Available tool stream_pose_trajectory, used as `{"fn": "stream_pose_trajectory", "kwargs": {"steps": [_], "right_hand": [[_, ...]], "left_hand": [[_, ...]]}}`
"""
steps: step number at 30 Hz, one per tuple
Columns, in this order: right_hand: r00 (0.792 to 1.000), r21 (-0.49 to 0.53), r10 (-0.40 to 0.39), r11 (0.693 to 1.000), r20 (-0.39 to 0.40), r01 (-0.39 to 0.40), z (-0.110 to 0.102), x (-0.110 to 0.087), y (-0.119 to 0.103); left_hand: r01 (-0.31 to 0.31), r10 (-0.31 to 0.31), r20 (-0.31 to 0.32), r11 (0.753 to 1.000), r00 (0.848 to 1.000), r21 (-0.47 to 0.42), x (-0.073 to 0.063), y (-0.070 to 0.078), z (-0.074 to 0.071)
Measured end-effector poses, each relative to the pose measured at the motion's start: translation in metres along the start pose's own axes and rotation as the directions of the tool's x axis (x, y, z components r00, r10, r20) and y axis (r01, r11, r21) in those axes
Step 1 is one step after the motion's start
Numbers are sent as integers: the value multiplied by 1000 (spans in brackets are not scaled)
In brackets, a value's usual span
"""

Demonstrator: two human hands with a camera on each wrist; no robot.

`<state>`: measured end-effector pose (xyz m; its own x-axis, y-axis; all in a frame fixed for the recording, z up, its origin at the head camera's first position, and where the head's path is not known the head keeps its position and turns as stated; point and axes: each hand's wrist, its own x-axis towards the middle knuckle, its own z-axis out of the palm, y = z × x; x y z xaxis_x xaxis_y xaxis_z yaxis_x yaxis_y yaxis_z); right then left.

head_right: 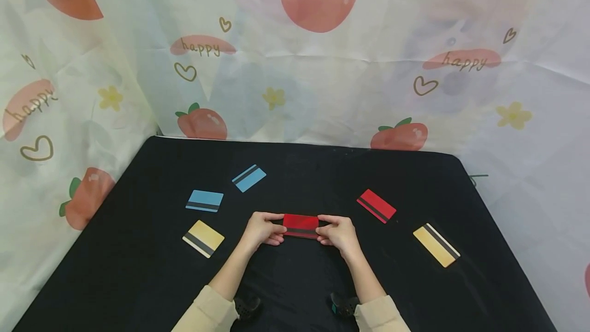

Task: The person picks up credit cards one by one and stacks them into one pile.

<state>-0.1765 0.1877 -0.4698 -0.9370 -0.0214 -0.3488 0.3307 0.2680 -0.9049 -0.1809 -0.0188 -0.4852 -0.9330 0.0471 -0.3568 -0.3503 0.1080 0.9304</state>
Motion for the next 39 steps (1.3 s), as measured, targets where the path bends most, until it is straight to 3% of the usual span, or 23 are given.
{"fn": "stream_pose_trajectory", "kwargs": {"steps": [16, 39], "right_hand": [[999, -66, -30, 997, -32, 27, 1, 2, 3], [995, -168, -65, 984, -72, 52, 3, 3, 1]], "left_hand": [[-56, 58, -28, 996, 998, 66, -1, -1, 3], [-77, 83, -52, 992, 995, 103, 1, -3, 3]]}}
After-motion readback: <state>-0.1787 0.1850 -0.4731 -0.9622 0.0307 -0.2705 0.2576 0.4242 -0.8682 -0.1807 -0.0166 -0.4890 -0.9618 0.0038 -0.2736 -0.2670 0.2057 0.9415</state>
